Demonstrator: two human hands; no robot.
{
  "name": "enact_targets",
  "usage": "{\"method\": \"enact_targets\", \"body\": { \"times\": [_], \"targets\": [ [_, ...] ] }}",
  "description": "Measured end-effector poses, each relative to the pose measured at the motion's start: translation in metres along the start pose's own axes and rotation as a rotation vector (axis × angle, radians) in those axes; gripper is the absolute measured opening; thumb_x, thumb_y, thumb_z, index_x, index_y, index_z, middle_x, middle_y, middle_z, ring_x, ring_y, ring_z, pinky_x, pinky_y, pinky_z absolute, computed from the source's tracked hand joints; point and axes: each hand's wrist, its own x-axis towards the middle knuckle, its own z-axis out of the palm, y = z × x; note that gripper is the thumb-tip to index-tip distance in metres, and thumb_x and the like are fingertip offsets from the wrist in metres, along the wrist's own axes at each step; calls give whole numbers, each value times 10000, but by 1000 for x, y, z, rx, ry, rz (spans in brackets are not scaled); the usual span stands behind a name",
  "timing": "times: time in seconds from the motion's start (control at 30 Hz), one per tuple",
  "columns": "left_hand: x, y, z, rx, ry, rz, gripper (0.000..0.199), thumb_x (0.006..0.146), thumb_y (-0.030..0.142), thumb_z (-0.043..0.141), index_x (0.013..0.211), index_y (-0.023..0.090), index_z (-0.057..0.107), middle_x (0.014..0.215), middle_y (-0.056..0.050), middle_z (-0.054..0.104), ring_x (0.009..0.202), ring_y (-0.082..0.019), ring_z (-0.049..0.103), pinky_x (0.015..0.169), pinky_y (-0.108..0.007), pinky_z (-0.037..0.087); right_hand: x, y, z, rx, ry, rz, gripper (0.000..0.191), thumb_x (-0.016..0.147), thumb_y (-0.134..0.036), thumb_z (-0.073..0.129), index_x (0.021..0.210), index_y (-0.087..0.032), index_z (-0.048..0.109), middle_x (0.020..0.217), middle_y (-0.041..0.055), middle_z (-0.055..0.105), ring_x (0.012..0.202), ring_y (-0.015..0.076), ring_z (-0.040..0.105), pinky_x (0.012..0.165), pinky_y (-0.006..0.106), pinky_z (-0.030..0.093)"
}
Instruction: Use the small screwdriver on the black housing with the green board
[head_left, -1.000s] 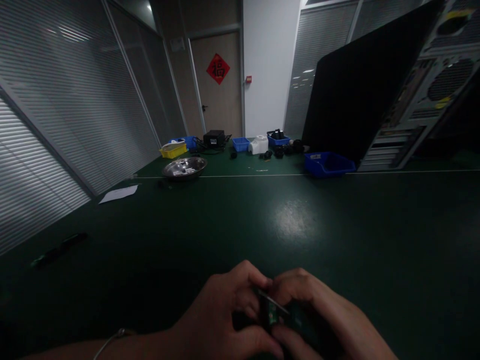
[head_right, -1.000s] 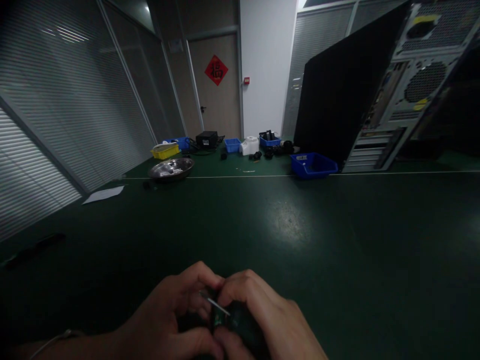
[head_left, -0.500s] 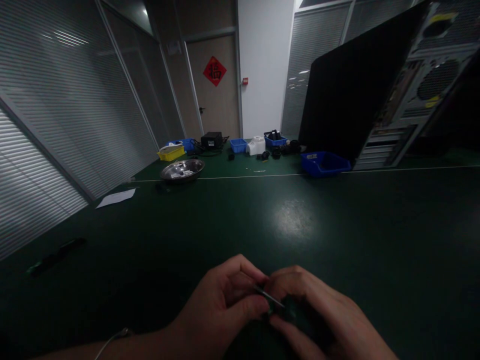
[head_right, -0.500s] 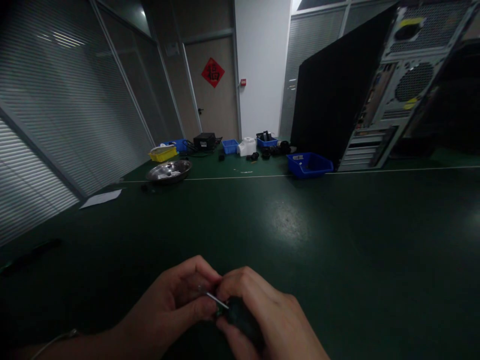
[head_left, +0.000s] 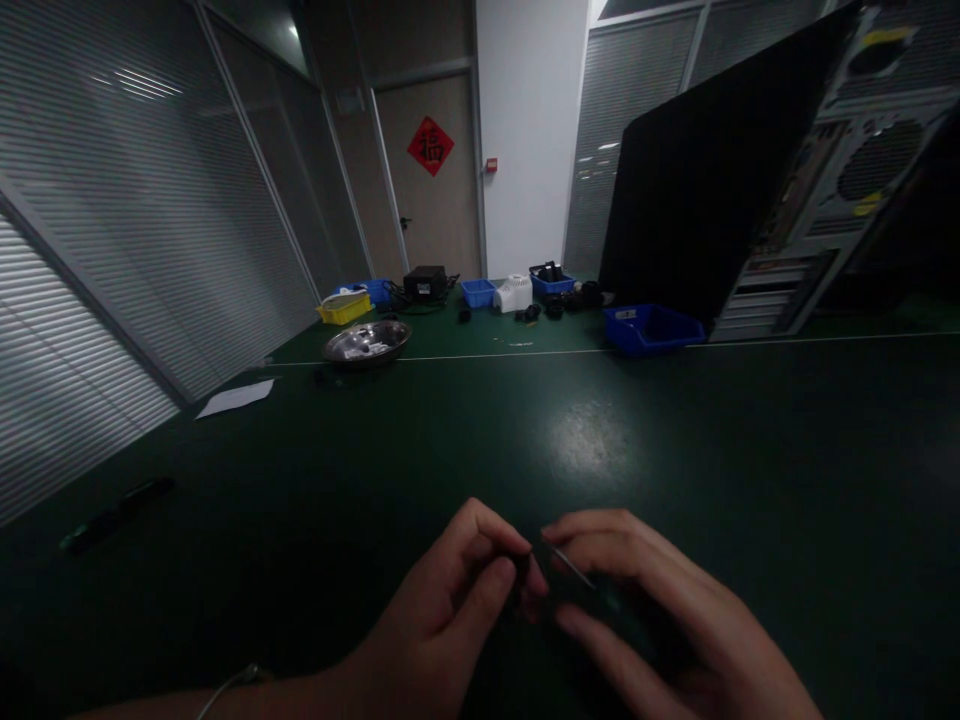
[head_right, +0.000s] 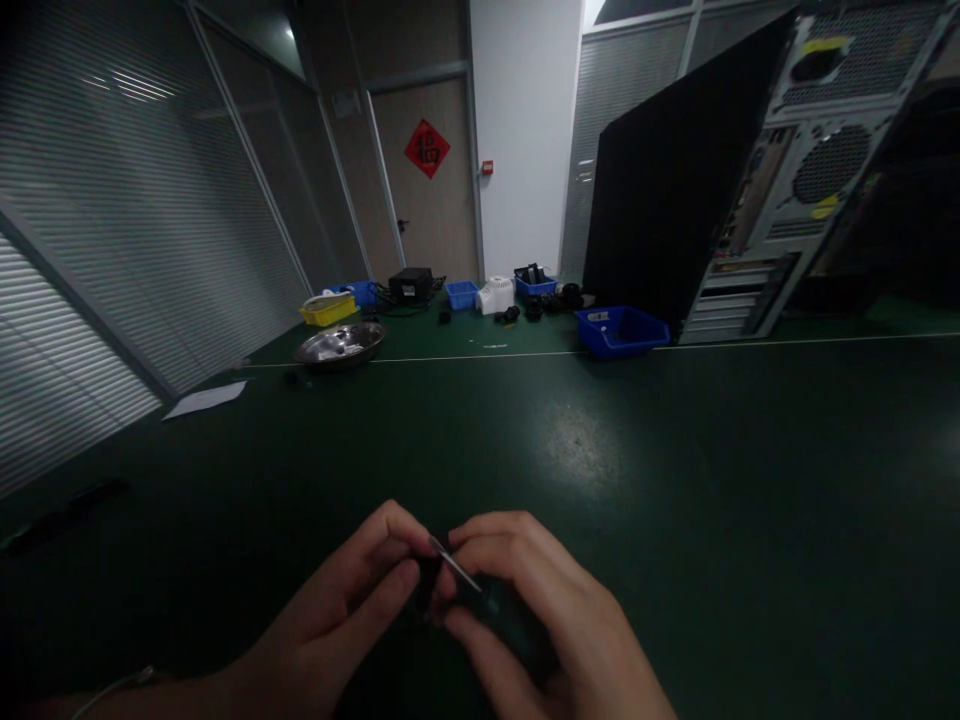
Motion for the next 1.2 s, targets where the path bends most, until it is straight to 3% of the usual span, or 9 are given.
{"method": "enact_targets", "body": {
  "times": [0.27, 0.47, 0.57, 0.7, 0.83, 1.03, 1.2],
  "targets": [
    [4, 4, -4, 48, 65, 28, 160, 973, 300, 468, 935, 167, 547, 780, -9, 570, 734, -149, 521, 713, -300, 412, -4, -1, -3, 4, 13, -12, 396, 810, -13, 640, 1047, -326, 586, 967, -65, 701, 901, 107, 706, 808, 134, 556],
    [6, 2, -3, -58, -33, -59, 223, 964, 383, 487, 1031, 171, 463, 789, -17, 606, 649, -125, 507, 645, -282, 395, -2, -2, -1, 7, -47, 48, 370, 832, -30, 604, 1049, -329, 587, 961, -68, 714, 867, 106, 717, 779, 143, 572],
    [7, 1, -3, -81, -2, -71, 227, 959, 393, 494, 978, 167, 485, 803, -19, 610, 620, -111, 489, 608, -266, 380, -1, -1, 1, -5, -33, 74, 395, 850, -62, 585, 1143, -325, 560, 1004, -42, 708, 919, 121, 713, 809, 168, 577],
    [8, 1, -7, -18, 32, -68, 266, 952, 391, 513, 962, 144, 611, 750, 0, 562, 690, -131, 500, 668, -275, 398, -3, 1, -1, -61, -56, 37, 384, 864, -92, 582, 1172, -320, 603, 1060, 2, 700, 953, 147, 704, 833, 203, 578],
    [8, 4, -9, -69, 17, -24, 178, 837, 244, 699, 998, 175, 667, 919, -21, 600, 849, -158, 549, 776, -281, 426, -2, 0, 0, -94, -32, 65, 303, 852, -160, 626, 1123, -279, 686, 991, 50, 723, 890, 211, 719, 743, 257, 619],
    [7, 9, -10, 84, 123, 45, 150, 848, 140, 664, 973, 209, 713, 954, -19, 614, 859, -156, 575, 770, -264, 445, 5, -6, 7, -159, 88, 57, 214, 861, -303, 659, 1054, -272, 746, 882, 60, 723, 808, 219, 722, 688, 265, 625],
    [4, 10, -11, 176, 134, 133, 132, 862, 153, 657, 959, 214, 722, 991, -36, 630, 961, -194, 608, 838, -290, 467, 2, -5, 3, -182, 77, 32, 241, 855, -233, 651, 1078, -269, 734, 891, 54, 713, 783, 204, 723, 671, 239, 621]
  ]
}}
